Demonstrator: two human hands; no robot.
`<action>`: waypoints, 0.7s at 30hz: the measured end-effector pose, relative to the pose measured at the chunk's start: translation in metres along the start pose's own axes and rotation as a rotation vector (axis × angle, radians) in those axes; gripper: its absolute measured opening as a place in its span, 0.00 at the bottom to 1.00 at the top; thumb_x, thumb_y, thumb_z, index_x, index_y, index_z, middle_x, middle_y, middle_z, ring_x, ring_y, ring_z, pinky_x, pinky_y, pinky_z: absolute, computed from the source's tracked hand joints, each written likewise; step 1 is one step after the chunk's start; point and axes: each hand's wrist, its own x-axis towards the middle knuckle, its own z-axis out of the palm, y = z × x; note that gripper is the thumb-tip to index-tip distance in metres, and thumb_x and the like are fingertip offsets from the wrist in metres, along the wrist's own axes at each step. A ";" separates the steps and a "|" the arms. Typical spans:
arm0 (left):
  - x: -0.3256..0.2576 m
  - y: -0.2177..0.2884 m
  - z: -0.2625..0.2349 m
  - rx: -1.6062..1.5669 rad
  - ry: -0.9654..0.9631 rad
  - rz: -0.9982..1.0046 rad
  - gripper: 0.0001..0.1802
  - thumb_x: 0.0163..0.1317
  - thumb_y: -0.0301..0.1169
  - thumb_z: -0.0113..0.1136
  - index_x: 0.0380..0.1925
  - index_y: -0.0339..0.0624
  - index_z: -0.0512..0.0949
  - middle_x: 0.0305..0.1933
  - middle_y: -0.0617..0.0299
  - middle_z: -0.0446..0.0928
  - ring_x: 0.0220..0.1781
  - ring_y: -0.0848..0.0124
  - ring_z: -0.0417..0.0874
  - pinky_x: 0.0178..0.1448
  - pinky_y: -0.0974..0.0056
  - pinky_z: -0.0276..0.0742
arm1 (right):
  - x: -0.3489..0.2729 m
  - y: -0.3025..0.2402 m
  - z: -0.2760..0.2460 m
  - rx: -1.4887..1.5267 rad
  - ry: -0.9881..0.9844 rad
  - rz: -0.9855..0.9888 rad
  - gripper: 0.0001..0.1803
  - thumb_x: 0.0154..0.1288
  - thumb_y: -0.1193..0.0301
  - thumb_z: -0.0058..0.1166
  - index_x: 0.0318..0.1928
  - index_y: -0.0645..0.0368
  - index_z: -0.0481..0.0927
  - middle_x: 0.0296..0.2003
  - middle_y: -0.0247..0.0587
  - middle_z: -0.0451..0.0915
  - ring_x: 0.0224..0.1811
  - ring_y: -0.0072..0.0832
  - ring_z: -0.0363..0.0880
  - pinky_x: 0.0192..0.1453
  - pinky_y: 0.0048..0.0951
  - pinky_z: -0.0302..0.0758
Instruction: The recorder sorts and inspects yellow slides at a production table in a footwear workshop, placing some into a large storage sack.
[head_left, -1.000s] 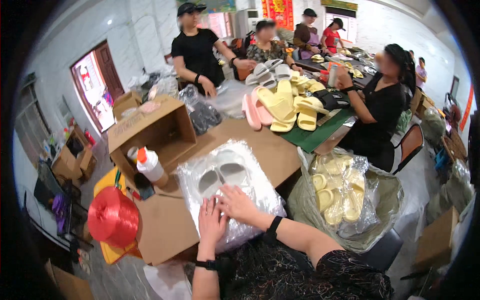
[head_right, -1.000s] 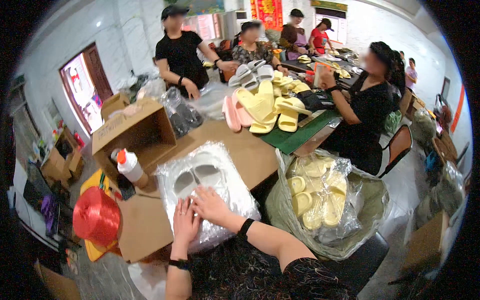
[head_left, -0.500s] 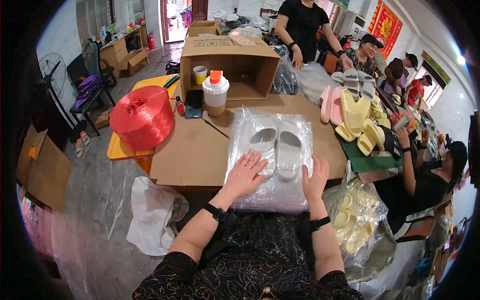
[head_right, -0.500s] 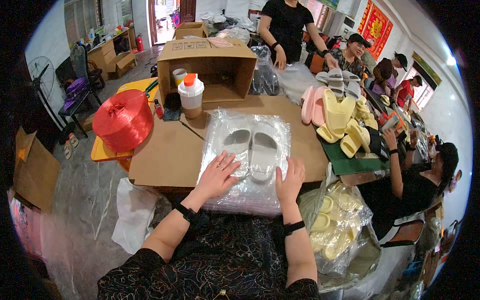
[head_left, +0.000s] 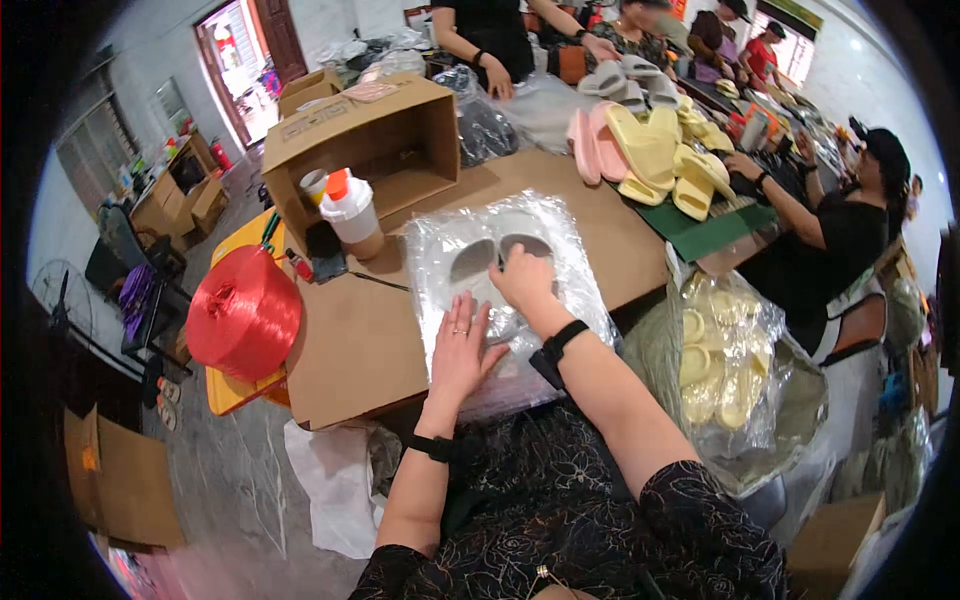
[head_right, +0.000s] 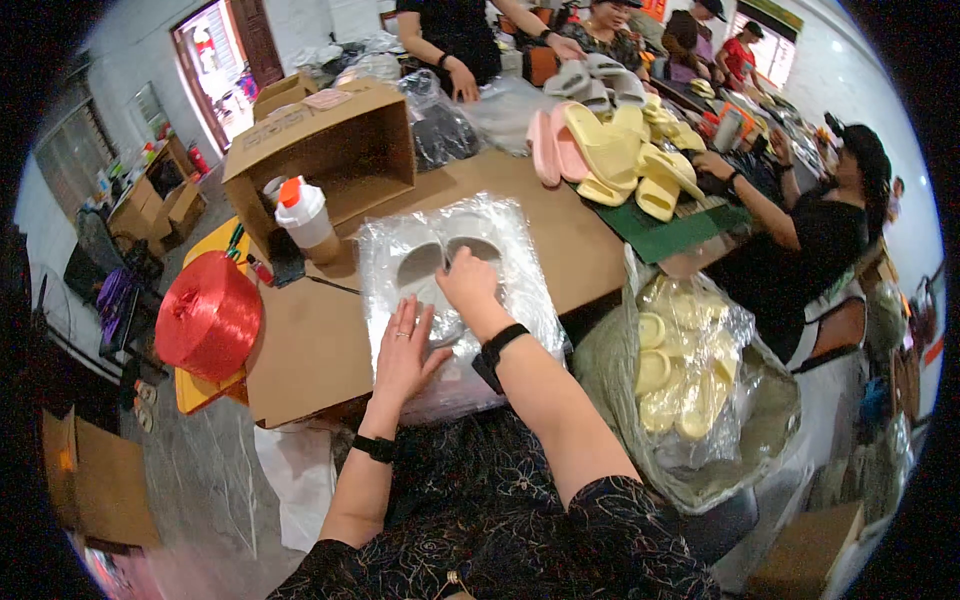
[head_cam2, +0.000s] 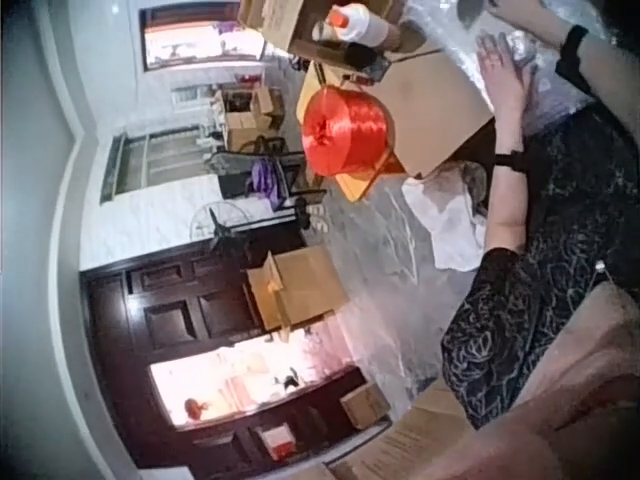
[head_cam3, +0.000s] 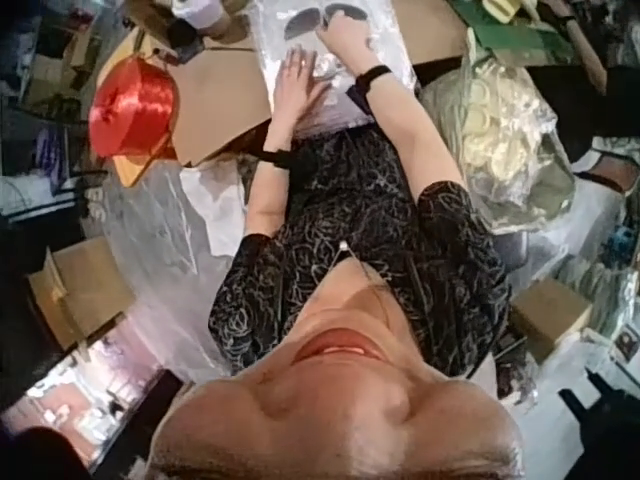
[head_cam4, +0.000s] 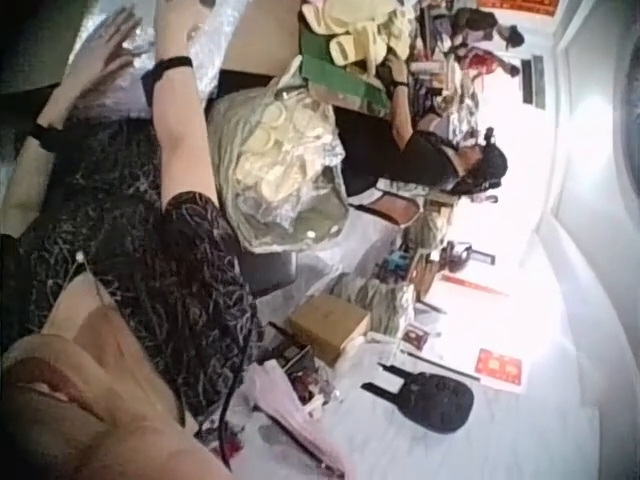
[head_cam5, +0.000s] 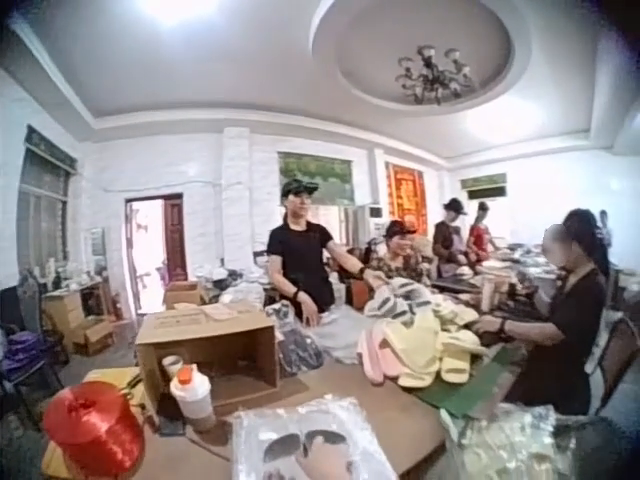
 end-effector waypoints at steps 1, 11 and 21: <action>-0.001 0.001 -0.001 -0.001 0.020 -0.027 0.41 0.62 0.49 0.66 0.70 0.41 0.65 0.79 0.42 0.53 0.79 0.43 0.54 0.78 0.46 0.56 | 0.003 0.000 0.002 0.020 0.009 -0.023 0.26 0.62 0.51 0.57 0.43 0.66 0.76 0.34 0.57 0.85 0.39 0.49 0.87 0.45 0.45 0.82; 0.002 0.005 -0.005 -0.023 -0.044 -0.262 0.60 0.54 0.55 0.71 0.75 0.32 0.49 0.77 0.29 0.51 0.77 0.37 0.55 0.80 0.46 0.49 | 0.030 0.019 0.009 0.101 0.119 -0.088 0.15 0.60 0.61 0.55 0.37 0.60 0.83 0.32 0.52 0.86 0.37 0.48 0.87 0.43 0.47 0.81; 0.005 0.021 -0.014 -0.037 -0.125 -0.360 0.62 0.52 0.55 0.72 0.75 0.30 0.49 0.76 0.34 0.56 0.79 0.41 0.52 0.81 0.47 0.47 | -0.010 0.137 -0.103 -0.024 0.136 0.008 0.17 0.59 0.59 0.52 0.36 0.59 0.84 0.32 0.55 0.85 0.39 0.51 0.85 0.47 0.50 0.78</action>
